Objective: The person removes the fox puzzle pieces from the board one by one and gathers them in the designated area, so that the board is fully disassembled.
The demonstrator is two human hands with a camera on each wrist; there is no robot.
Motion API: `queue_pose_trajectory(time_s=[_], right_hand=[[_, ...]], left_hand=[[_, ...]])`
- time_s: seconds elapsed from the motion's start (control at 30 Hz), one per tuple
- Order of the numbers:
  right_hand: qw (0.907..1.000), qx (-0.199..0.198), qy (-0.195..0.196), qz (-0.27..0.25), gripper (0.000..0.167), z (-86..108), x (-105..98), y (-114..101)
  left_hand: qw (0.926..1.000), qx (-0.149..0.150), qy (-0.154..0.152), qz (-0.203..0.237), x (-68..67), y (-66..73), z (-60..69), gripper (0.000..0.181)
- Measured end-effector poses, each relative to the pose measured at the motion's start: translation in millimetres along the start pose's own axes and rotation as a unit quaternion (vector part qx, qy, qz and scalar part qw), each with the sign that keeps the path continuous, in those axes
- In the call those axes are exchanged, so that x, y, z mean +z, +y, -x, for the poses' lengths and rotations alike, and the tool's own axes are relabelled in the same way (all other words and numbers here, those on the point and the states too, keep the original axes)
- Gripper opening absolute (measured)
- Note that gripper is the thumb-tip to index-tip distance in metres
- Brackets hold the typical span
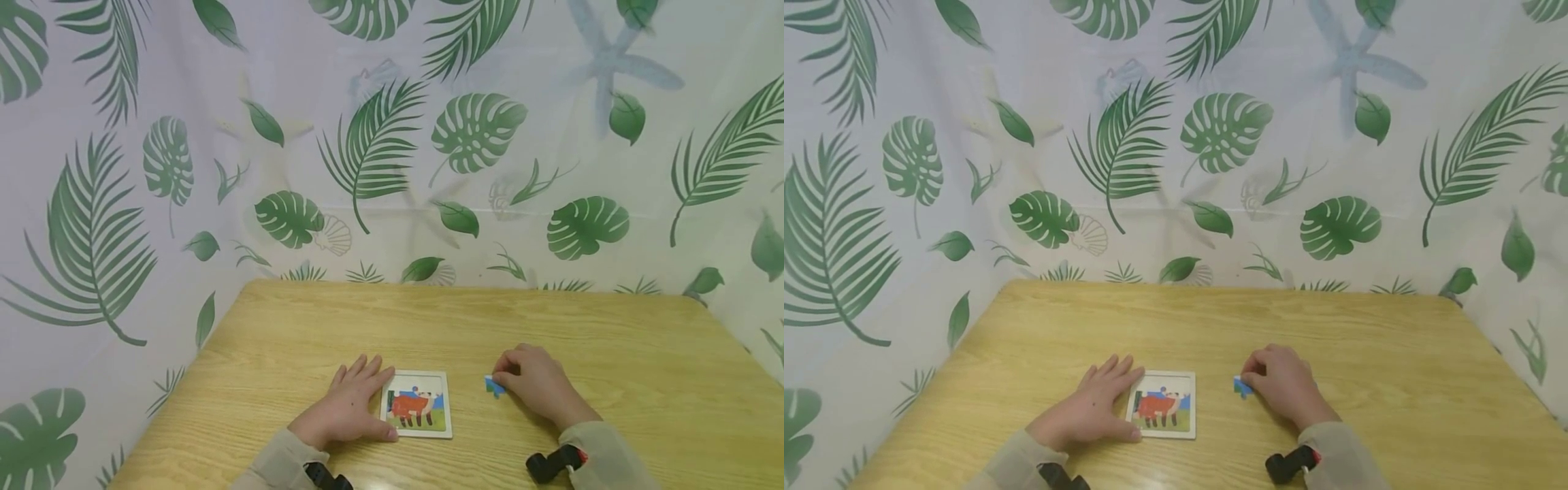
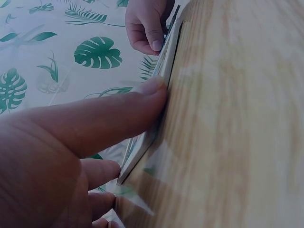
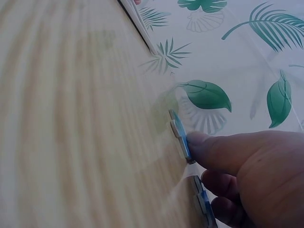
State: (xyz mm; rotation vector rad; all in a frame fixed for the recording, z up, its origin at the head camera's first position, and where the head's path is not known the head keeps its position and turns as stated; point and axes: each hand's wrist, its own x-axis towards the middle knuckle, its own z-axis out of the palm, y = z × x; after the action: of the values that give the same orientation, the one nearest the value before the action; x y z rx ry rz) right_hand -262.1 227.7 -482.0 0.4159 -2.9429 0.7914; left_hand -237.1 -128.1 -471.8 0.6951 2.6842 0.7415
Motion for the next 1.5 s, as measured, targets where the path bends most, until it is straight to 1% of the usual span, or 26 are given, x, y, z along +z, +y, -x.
queue_pose_trajectory(time_s=[0.43, 0.6, 0.67, 0.87, 1.03, 1.13, 1.33, 1.5], right_hand=[[0.9995, 0.009, -0.004, -0.031, 0.004, 1.0, -3.2, -0.8], [0.9982, 0.021, -0.004, -0.056, 0.008, 1.3, -5.3, -3.0], [0.9978, 0.024, -0.001, -0.062, 0.009, 1.2, -5.9, -4.6], [0.9972, 0.019, 0.009, -0.071, 0.011, -0.3, -5.8, -10.7], [0.9972, 0.02, 0.0, -0.073, 0.012, -0.9, -6.0, -19.0], [0.9972, 0.014, 0.001, -0.073, 0.011, -1.1, -5.2, -23.0], [0.9975, -0.012, 0.008, -0.069, 0.009, -1.0, -2.6, -26.8], [0.9976, -0.02, 0.008, -0.066, 0.008, -1.0, -1.1, -31.6]], left_hand=[[1.0, 0.003, -0.002, 0.007, 0.2, -2.1, -1.3, 0.107], [0.9999, 0.007, -0.003, 0.008, -1.1, -0.2, 0.5, 0.107], [1.0, 0.006, -0.003, 0.007, -1.2, 0.3, 0.6, 0.107], [1.0, 0.002, -0.004, 0.004, -1.0, 0.8, -0.4, 0.107], [1.0, 0.003, -0.004, 0.004, -0.6, 0.3, -0.8, 0.107], [1.0, 0.004, -0.005, 0.007, -0.9, 0.5, -0.3, 0.107], [0.9999, 0.006, -0.004, 0.008, -2.2, 2.1, 0.6, 0.106], [0.9999, 0.008, -0.004, 0.007, -1.7, 1.5, 0.3, 0.106]])
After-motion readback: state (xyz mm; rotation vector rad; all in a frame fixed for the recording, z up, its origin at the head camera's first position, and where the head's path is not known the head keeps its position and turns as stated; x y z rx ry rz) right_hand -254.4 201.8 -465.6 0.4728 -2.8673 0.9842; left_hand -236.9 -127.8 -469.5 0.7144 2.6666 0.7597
